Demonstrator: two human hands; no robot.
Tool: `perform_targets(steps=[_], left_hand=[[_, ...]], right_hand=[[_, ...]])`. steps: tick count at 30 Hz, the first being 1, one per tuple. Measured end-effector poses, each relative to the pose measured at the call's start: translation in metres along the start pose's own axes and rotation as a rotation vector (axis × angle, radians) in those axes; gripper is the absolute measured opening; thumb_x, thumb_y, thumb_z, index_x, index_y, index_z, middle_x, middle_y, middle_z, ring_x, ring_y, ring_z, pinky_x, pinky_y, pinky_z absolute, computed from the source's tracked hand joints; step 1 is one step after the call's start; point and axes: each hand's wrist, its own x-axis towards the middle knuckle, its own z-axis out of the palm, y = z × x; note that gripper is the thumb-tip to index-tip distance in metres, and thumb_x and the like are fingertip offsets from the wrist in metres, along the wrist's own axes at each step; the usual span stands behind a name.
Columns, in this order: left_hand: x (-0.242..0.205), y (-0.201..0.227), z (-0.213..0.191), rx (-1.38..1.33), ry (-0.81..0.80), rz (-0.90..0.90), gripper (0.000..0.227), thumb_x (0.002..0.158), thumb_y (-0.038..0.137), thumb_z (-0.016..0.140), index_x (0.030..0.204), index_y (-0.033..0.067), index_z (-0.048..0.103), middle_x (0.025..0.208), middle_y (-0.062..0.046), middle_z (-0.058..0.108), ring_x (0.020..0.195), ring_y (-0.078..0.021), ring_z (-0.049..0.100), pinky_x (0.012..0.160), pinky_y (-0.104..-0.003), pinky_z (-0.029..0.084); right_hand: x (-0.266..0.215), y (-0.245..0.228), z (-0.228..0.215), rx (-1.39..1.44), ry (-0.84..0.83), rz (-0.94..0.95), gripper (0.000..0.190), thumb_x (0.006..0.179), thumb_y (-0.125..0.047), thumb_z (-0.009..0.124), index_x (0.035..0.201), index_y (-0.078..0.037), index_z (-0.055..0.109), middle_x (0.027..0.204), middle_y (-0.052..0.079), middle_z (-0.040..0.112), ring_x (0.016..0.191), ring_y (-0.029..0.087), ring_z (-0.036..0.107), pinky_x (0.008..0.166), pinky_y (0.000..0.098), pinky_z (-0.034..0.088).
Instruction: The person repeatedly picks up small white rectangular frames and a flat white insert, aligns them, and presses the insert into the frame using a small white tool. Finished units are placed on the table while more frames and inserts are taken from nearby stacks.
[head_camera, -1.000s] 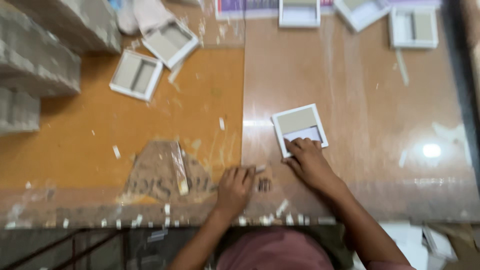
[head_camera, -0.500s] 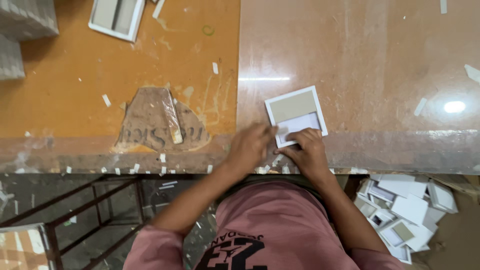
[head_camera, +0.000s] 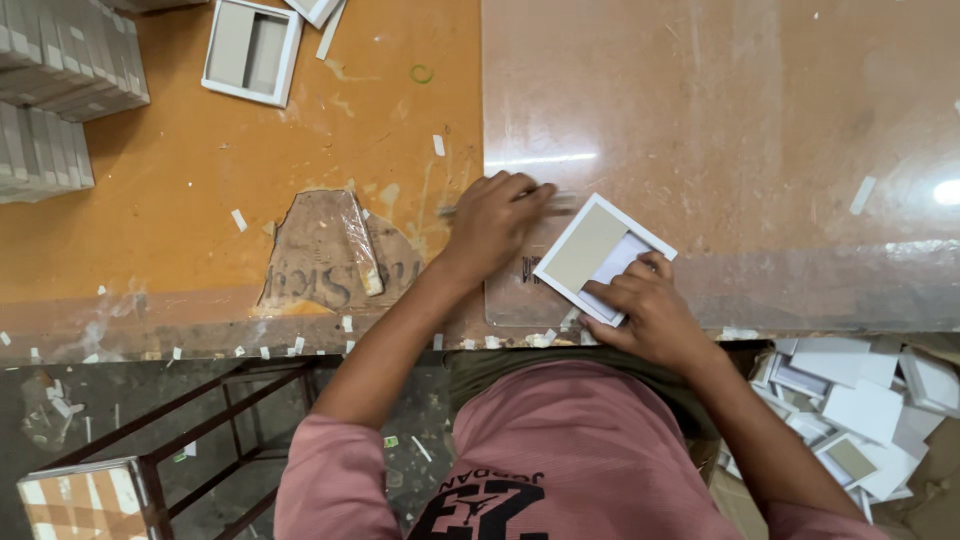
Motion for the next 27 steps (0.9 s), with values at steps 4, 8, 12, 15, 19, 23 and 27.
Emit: perform_targets(steps=[4,8,12,15,19,23,27], left_hand=[[0.027,-0.006,0.025,-0.03,-0.143,0.123,0.028,0.089,0.01,0.072,0.116,0.011,0.075,0.101,-0.004,0.068,0.096,-0.0223,0.063,0.083,-0.039,0.047],[0.003,-0.01,0.031,0.024,-0.219,0.269,0.037,0.09,0.004,0.067,0.124,0.0158,0.075,0.102,-0.003,0.066,0.097,-0.022,0.061,0.089,-0.04,0.047],[-0.056,0.014,0.0,-0.069,-0.272,0.242,0.029,0.093,0.004,0.071,0.12,0.0112,0.073,0.111,-0.005,0.07,0.103,-0.0201,0.061,0.088,-0.037,0.046],[-0.068,0.025,-0.024,-0.113,-0.432,0.106,0.043,0.081,-0.008,0.067,0.118,0.0117,0.078,0.096,-0.002,0.07,0.094,-0.0196,0.061,0.082,-0.037,0.046],[-0.034,0.019,-0.018,0.037,-0.192,0.163,0.039,0.082,-0.004,0.068,0.116,0.013,0.078,0.099,-0.005,0.067,0.096,-0.0213,0.059,0.085,-0.038,0.043],[0.0,0.01,0.014,0.028,-0.199,0.11,0.031,0.088,0.002,0.068,0.115,0.0146,0.077,0.099,-0.002,0.066,0.098,-0.022,0.06,0.089,-0.04,0.042],[-0.015,0.008,0.025,0.04,-0.2,0.089,0.038,0.084,0.001,0.066,0.119,0.0127,0.075,0.101,-0.007,0.064,0.099,-0.0265,0.059,0.088,-0.041,0.042]], right_hand=[[0.001,0.008,0.002,0.0,-0.037,0.013,0.037,0.08,-0.036,0.079,0.108,-0.01,0.078,0.07,0.004,0.065,0.079,0.023,0.057,0.1,0.0463,0.034],[-0.004,0.015,0.005,-0.02,-0.052,0.036,0.037,0.079,-0.033,0.079,0.108,-0.011,0.079,0.072,0.004,0.065,0.082,0.023,0.057,0.101,0.0477,0.034],[-0.001,0.016,0.002,0.015,-0.083,0.024,0.033,0.083,-0.027,0.075,0.112,-0.01,0.078,0.087,0.008,0.065,0.096,0.026,0.059,0.114,0.0511,0.033],[0.004,0.012,-0.007,-0.1,-0.099,0.011,0.03,0.085,-0.016,0.07,0.114,-0.014,0.078,0.113,0.01,0.064,0.116,0.031,0.057,0.12,0.0534,0.025],[0.007,0.016,-0.033,-0.273,-0.125,-0.042,0.039,0.08,-0.007,0.069,0.117,-0.016,0.076,0.145,0.015,0.055,0.143,0.04,0.045,0.121,0.0496,0.029],[0.013,0.014,-0.047,-0.088,-0.22,-0.008,0.052,0.074,-0.025,0.08,0.122,-0.007,0.071,0.147,0.026,0.046,0.14,0.042,0.041,0.118,0.0506,0.032],[0.013,0.017,-0.043,-0.065,-0.169,0.037,0.068,0.064,-0.035,0.085,0.123,-0.006,0.071,0.149,0.026,0.044,0.141,0.043,0.04,0.118,0.0511,0.031]])
